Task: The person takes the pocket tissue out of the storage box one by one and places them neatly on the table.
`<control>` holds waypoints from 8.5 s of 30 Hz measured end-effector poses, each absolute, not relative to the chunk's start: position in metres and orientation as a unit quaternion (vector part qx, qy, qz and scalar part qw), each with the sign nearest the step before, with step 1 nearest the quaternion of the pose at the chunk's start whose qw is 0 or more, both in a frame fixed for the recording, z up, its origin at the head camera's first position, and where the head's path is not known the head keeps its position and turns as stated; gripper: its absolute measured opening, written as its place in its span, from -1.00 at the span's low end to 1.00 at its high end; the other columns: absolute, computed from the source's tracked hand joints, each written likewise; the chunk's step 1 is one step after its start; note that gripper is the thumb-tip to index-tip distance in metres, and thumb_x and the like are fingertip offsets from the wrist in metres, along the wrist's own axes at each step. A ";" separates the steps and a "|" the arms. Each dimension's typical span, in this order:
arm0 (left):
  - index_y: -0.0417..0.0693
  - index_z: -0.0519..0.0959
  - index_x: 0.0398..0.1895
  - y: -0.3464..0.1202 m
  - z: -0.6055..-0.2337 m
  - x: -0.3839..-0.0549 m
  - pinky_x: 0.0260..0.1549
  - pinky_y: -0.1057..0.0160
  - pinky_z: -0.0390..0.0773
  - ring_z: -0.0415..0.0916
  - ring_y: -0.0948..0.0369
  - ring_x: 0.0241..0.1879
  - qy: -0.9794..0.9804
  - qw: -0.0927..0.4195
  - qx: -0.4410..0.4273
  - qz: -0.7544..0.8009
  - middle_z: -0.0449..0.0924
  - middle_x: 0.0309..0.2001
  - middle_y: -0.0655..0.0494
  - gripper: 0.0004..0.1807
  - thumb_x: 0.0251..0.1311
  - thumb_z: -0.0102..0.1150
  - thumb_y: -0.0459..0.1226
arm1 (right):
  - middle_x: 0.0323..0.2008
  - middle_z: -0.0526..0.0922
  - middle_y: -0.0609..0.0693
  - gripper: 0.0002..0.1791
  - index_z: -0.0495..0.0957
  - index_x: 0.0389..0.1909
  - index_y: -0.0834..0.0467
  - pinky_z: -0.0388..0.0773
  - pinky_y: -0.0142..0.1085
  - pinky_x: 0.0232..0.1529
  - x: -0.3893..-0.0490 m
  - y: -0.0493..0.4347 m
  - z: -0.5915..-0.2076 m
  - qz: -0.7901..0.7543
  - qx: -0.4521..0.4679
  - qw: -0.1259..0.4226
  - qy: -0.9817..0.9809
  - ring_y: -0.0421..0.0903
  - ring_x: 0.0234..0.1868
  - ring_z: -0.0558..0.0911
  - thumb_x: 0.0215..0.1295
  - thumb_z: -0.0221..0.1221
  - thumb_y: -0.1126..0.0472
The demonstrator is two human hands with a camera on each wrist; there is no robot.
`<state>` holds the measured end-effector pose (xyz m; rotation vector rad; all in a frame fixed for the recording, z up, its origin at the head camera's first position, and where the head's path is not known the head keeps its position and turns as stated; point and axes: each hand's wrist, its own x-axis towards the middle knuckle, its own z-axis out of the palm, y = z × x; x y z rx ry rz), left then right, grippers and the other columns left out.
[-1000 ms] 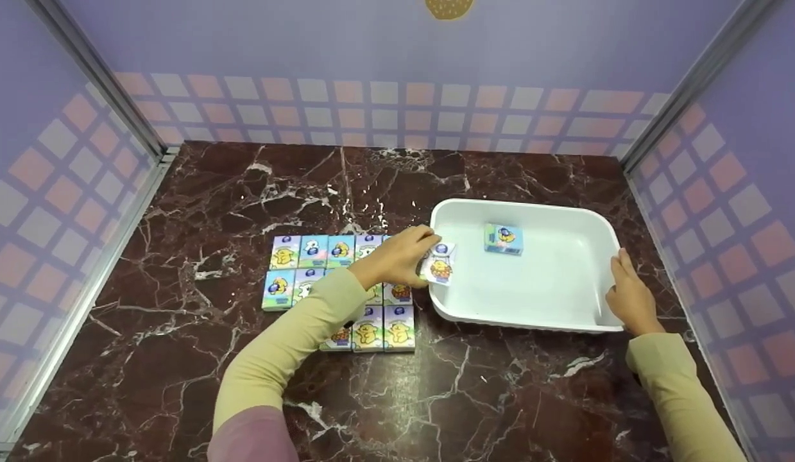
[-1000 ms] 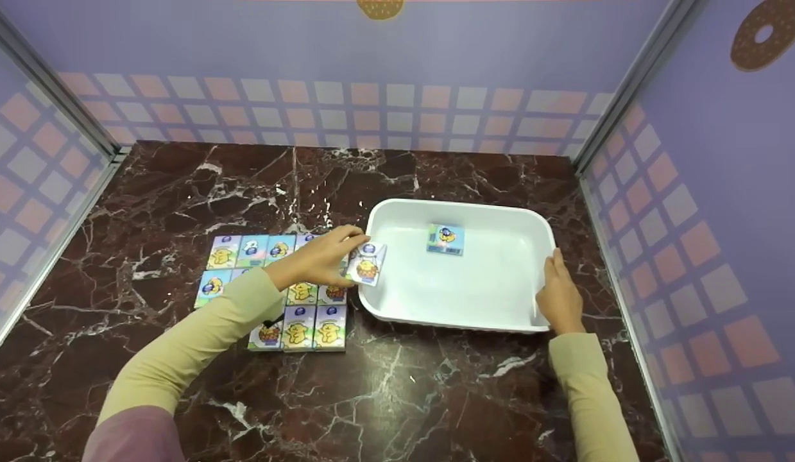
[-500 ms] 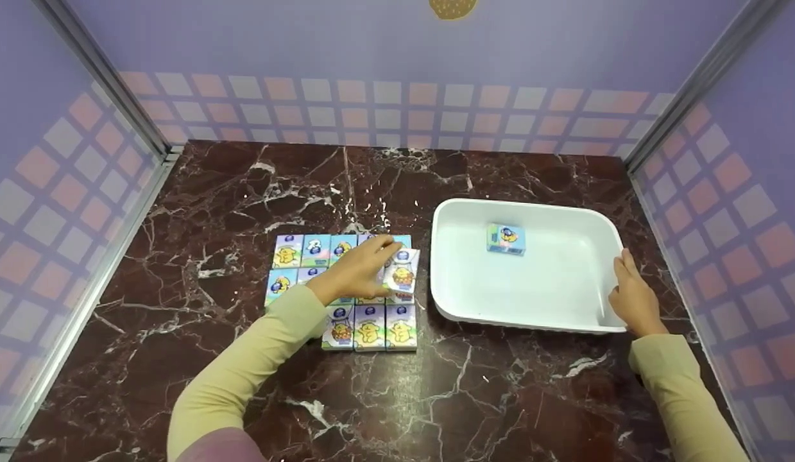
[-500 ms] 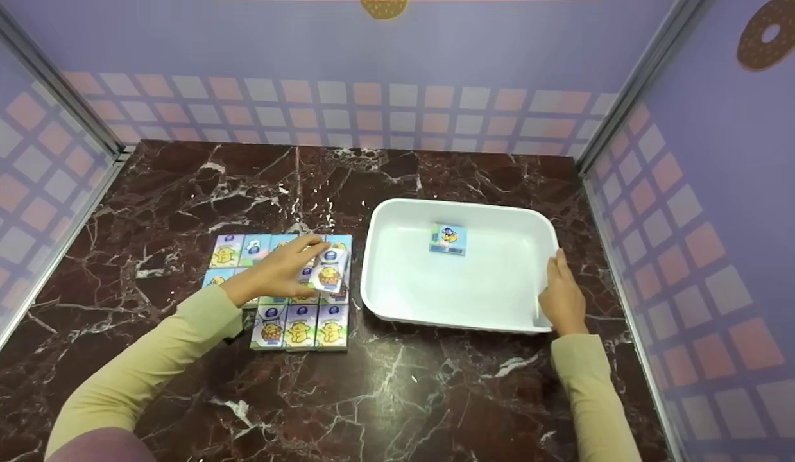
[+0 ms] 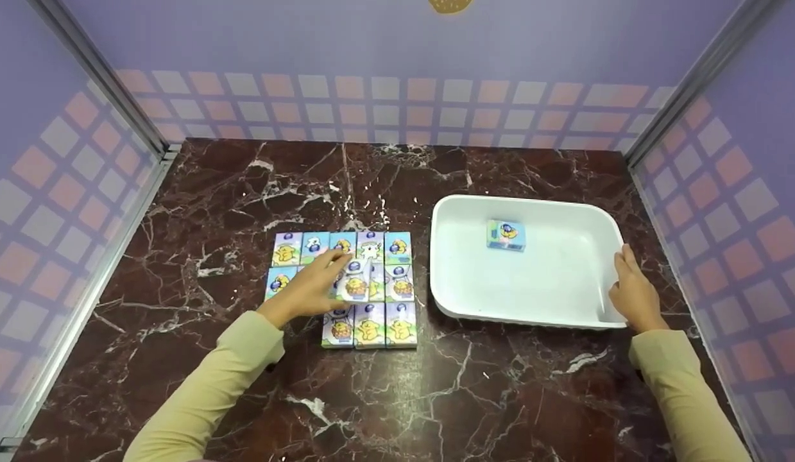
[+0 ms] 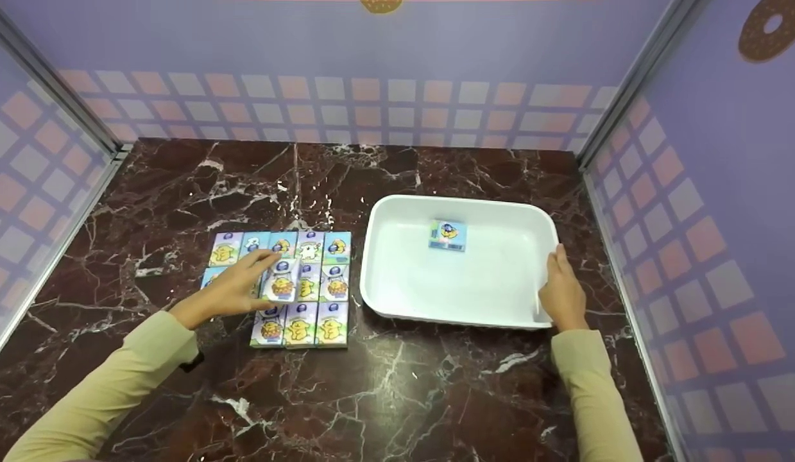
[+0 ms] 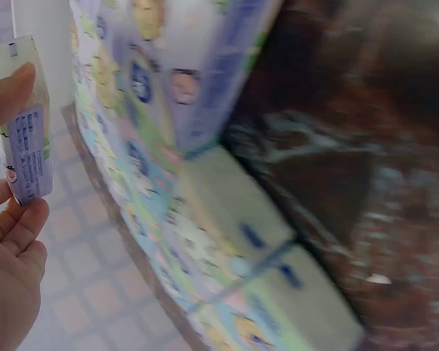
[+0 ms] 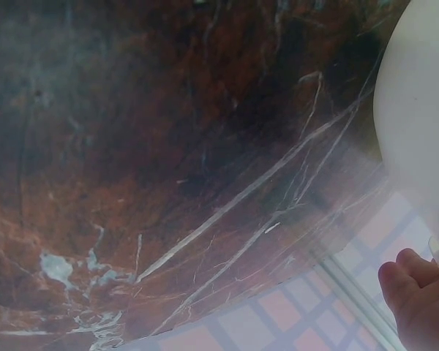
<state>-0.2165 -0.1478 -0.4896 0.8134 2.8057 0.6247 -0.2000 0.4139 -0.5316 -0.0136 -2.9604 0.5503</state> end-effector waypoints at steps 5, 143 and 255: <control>-0.19 0.09 0.30 -0.165 -0.498 -0.205 0.13 0.01 0.30 0.17 -0.01 0.19 0.941 0.080 0.249 0.217 0.12 0.24 -0.10 -0.04 -0.21 0.36 -0.18 | 0.31 -0.01 0.30 -0.36 0.10 0.21 0.45 0.32 0.09 -0.40 -0.201 0.413 -0.531 0.182 -0.005 0.063 -0.981 0.41 -0.18 0.39 -0.02 -0.17 0.47; -0.23 -0.13 0.35 -0.012 -0.514 -0.247 0.32 0.09 -0.05 -0.19 -0.01 0.36 0.917 0.099 0.372 0.103 -0.29 0.39 -0.10 -0.09 0.14 -0.38 0.26 | 0.27 -0.10 0.45 -0.32 -0.13 0.28 0.46 -0.16 0.08 0.31 -0.286 0.309 -0.470 0.233 0.084 -0.207 -0.947 0.34 0.30 -0.10 0.23 -0.13 0.22; -0.02 -0.06 0.36 0.104 -0.512 -0.287 0.18 0.26 0.28 0.26 0.10 0.20 0.907 0.189 0.375 -0.039 -0.09 0.39 0.08 -0.23 0.11 0.05 -0.22 | 0.20 0.10 0.46 -0.37 0.15 0.12 0.54 0.14 0.20 0.12 -0.209 0.402 -0.536 0.133 0.010 0.121 -0.984 0.35 0.22 0.10 -0.09 -0.10 0.44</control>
